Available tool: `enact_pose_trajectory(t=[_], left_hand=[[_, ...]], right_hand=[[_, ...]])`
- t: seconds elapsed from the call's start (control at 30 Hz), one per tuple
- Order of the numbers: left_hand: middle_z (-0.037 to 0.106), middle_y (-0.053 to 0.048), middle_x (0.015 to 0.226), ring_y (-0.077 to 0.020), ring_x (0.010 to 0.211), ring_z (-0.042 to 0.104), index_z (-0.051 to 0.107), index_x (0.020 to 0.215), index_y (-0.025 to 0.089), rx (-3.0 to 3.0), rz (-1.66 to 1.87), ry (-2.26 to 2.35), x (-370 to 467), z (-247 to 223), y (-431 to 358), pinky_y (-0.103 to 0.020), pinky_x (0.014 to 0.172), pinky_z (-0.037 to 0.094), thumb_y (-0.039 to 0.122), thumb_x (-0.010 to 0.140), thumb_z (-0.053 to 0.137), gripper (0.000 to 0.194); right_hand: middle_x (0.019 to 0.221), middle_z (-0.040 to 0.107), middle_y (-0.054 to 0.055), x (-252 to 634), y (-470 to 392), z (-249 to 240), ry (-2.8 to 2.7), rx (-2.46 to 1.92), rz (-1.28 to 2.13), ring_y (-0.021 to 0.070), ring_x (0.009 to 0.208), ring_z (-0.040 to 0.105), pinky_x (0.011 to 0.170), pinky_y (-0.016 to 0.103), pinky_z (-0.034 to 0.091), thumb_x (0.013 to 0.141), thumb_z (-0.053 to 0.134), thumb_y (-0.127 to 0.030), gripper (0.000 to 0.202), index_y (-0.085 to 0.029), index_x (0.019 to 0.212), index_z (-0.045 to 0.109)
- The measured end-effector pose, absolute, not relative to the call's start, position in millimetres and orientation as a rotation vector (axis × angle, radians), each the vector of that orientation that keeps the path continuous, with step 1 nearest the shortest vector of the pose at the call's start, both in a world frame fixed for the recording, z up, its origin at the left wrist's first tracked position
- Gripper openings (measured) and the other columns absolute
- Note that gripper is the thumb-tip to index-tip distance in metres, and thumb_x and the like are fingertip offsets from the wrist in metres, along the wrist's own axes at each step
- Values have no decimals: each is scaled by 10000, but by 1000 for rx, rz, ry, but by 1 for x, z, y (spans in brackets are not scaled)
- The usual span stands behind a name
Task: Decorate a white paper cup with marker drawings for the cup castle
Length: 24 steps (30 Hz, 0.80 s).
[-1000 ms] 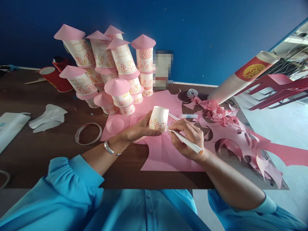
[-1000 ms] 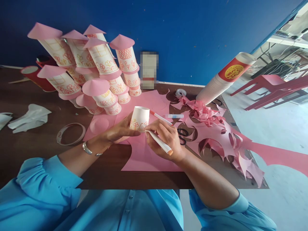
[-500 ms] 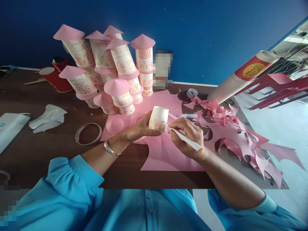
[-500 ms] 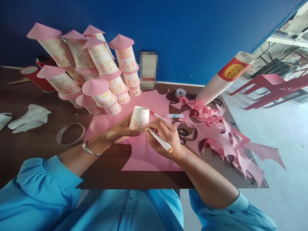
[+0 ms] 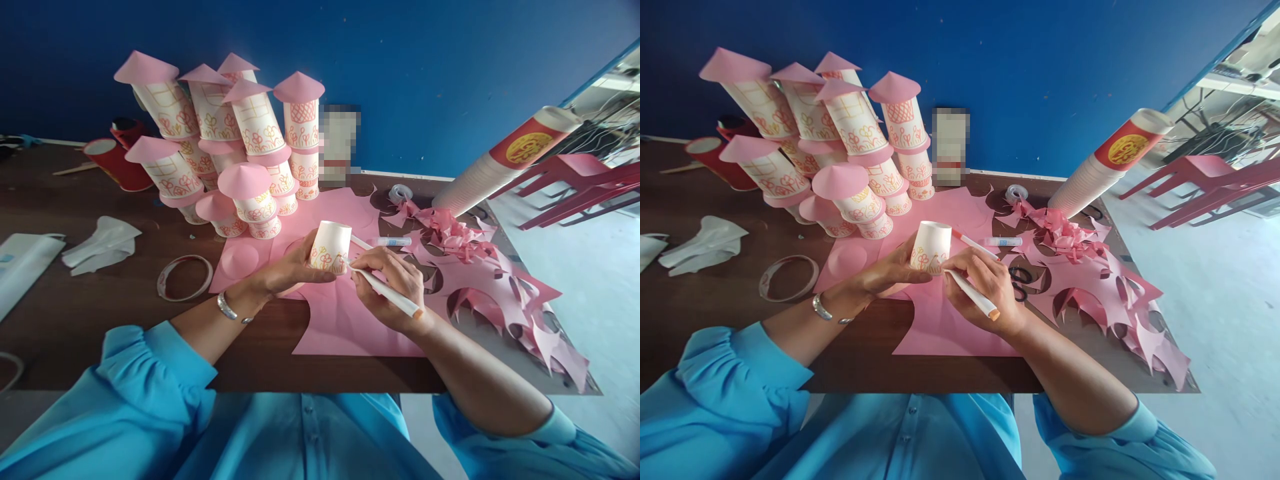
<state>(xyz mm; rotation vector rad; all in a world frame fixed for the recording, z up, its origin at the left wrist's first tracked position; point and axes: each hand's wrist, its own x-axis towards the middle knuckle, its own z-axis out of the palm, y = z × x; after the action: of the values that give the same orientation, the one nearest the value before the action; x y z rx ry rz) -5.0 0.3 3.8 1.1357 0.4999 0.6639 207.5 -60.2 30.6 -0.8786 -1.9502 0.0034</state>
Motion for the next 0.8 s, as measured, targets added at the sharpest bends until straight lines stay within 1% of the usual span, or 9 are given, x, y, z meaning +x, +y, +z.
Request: enact_pose_trajectory(t=[0.17, 0.37, 0.53, 0.63, 0.8], left_hand=[[695, -80, 1254, -317, 1226, 645, 616, 1464, 270, 1129, 667, 506, -5, 2, 1, -470, 1037, 508, 342, 780, 970, 774], [686, -37, 1119, -250, 1065, 646, 610, 1439, 274, 1121, 686, 519, -6, -4, 3, -411, 955, 511, 336, 743, 1003, 802], [695, -74, 1234, -287, 1154, 651, 592, 1482, 273, 1140, 665, 505, -6, -3, 2, -442, 998, 515, 337, 780, 976, 803], [700, -76, 1242, -298, 1164, 659, 589, 1488, 274, 1156, 659, 525, -7, -1, 1, -454, 998, 524, 344, 785, 974, 804], [715, -81, 1258, -318, 1186, 673, 595, 1486, 274, 1191, 651, 543, -7, -3, 2, -465, 1002, 541, 362, 781, 975, 806]], right_hand=[[855, 781, -19, 208, -60, 31, -1951, -875, -4, 170, 716, 763, 678, 302, 637, 979, 648, -99, 202, -286, 1057, 642], [873, 783, -12, 207, -61, 30, -1939, -844, 3, 162, 730, 758, 682, 298, 637, 974, 653, -85, 217, -282, 1065, 641], [881, 781, -20, 208, -61, 29, -1958, -859, 28, 158, 735, 755, 689, 295, 642, 954, 652, -65, 250, -283, 1076, 659], [883, 785, -22, 207, -61, 29, -1959, -861, 13, 159, 739, 764, 702, 299, 652, 951, 655, -58, 252, -284, 1065, 656], [895, 796, -12, 207, -61, 30, -1968, -864, 9, 165, 747, 773, 691, 307, 651, 982, 656, -78, 221, -285, 1055, 639]])
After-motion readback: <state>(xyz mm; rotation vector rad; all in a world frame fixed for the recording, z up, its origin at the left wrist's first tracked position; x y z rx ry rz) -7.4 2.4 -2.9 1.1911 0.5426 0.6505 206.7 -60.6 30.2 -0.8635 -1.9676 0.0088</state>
